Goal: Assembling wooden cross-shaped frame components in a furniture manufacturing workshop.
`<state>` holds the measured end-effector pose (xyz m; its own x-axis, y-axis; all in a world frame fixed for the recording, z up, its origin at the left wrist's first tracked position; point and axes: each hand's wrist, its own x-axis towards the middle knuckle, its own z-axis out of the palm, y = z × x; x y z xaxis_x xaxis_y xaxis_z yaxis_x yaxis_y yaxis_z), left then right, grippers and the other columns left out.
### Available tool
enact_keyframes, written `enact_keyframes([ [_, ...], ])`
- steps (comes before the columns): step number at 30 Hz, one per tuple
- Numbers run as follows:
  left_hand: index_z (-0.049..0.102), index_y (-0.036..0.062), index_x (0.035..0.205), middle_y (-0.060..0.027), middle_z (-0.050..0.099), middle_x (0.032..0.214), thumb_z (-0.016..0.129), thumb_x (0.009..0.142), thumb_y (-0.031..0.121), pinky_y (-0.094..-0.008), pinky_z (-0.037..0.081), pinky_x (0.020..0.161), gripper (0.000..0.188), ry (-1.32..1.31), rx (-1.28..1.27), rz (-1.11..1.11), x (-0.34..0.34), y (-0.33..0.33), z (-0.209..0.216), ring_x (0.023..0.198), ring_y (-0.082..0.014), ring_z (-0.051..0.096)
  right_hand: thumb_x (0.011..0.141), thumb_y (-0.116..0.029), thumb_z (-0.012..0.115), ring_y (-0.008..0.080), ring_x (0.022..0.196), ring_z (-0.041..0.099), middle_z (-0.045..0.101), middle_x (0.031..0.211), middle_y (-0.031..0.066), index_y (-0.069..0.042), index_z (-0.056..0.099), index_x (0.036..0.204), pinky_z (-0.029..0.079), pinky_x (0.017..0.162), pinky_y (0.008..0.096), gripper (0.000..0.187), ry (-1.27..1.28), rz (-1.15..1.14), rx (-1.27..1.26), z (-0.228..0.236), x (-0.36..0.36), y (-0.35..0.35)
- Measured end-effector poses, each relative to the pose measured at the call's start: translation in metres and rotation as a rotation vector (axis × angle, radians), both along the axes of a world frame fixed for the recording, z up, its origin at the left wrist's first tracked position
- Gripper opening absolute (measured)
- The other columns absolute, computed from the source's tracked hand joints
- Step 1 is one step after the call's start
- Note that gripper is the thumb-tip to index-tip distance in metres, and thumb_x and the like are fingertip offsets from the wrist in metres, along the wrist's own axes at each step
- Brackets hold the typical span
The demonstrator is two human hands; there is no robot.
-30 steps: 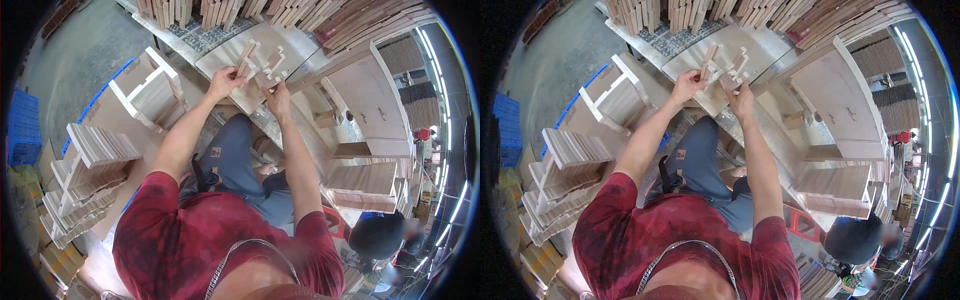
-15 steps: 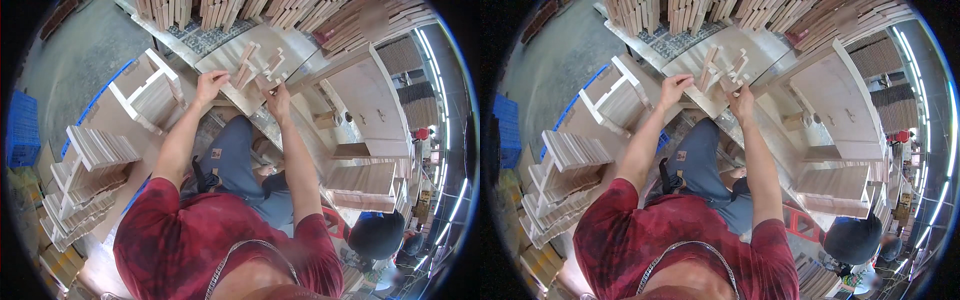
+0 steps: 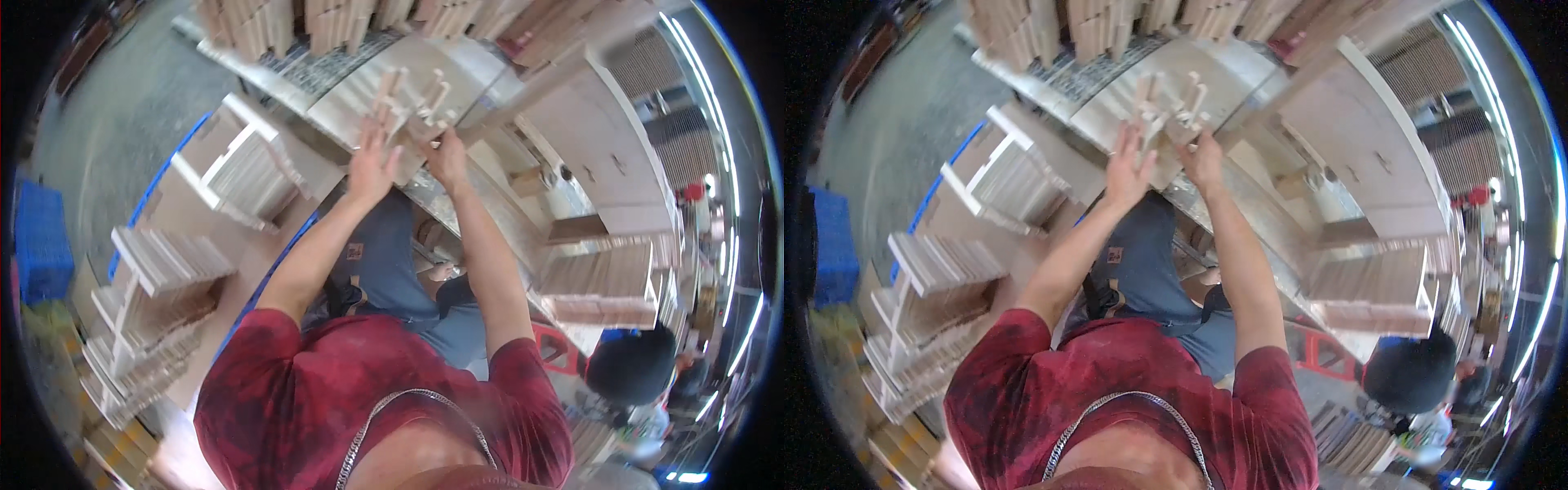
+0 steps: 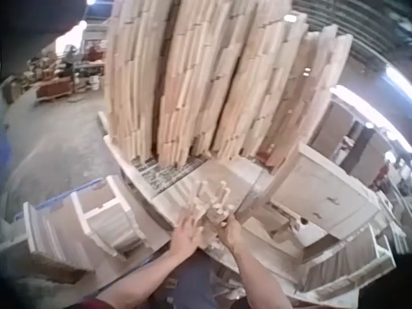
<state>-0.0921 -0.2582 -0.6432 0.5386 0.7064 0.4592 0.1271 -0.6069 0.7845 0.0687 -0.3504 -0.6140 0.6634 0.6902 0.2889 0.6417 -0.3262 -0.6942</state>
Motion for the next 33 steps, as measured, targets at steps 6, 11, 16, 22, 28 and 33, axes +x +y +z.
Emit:
enact_keyframes([
  [6,0.061,-0.0044,0.119,-0.0217,0.065,0.116,0.070,0.094,0.022,-0.0421,0.049,0.099,0.037,-0.028,-0.146,0.118,-0.024,0.028,-0.002,0.108,-0.0357,0.063,0.077,-0.031,0.082,0.0359,0.088,0.071,0.069,0.099,0.0253,0.005,0.052,0.130,0.058,0.075,0.0420,0.070,-0.016,-0.058,-0.251,-0.024,0.014,-0.026],
  [11,0.062,0.0023,0.082,-0.0017,0.061,0.068,0.066,0.100,0.018,-0.0242,0.046,0.056,0.024,-0.209,-0.345,-0.099,-0.067,0.021,-0.008,0.065,-0.0072,0.057,0.083,-0.028,0.078,0.0418,0.088,0.067,0.068,0.091,0.0221,-0.005,0.067,0.104,0.055,0.078,0.0481,0.034,-0.007,-0.005,-0.135,0.037,-0.057,-0.111],
  [16,0.058,0.0025,0.073,-0.0009,0.057,0.061,0.068,0.098,0.017,-0.0245,0.041,0.052,0.031,-0.069,-0.368,-0.231,-0.056,-0.036,0.027,0.054,-0.0064,0.051,0.085,-0.017,0.071,0.0308,0.063,0.061,0.062,0.074,0.0118,-0.010,0.067,0.086,0.050,0.057,0.0417,0.008,-0.507,-0.183,-0.106,0.139,-0.095,-0.310],
  [22,0.068,-0.0021,0.089,-0.0046,0.067,0.072,0.060,0.102,0.016,-0.0233,0.050,0.058,0.024,0.052,-0.547,-0.701,0.002,-0.120,0.079,0.060,-0.0095,0.063,0.082,-0.012,0.070,0.0316,0.108,0.063,0.070,0.112,0.0151,-0.005,0.069,0.118,0.052,0.091,0.0417,0.038,-0.905,-0.736,-0.484,0.292,-0.017,-0.491],
  [28,0.069,-0.0009,0.084,-0.0033,0.068,0.071,0.070,0.095,0.014,-0.0219,0.049,0.055,0.018,0.098,-0.535,-0.932,0.024,-0.195,0.113,0.059,-0.0075,0.063,0.078,-0.013,0.073,0.0358,0.106,0.060,0.072,0.106,0.0126,-0.011,0.070,0.116,0.050,0.094,0.0423,0.038,-0.693,-0.530,-0.711,0.290,0.039,-0.515],
  [33,0.069,-0.0003,0.079,-0.0014,0.066,0.065,0.073,0.094,0.015,-0.0216,0.047,0.051,0.021,0.269,-0.503,-0.797,0.025,-0.184,0.109,0.054,-0.0060,0.059,0.079,-0.012,0.072,0.0362,0.105,0.061,0.069,0.096,0.0170,-0.007,0.069,0.106,0.050,0.091,0.0442,0.028,-0.603,-0.500,-0.720,0.302,0.035,-0.511],
])
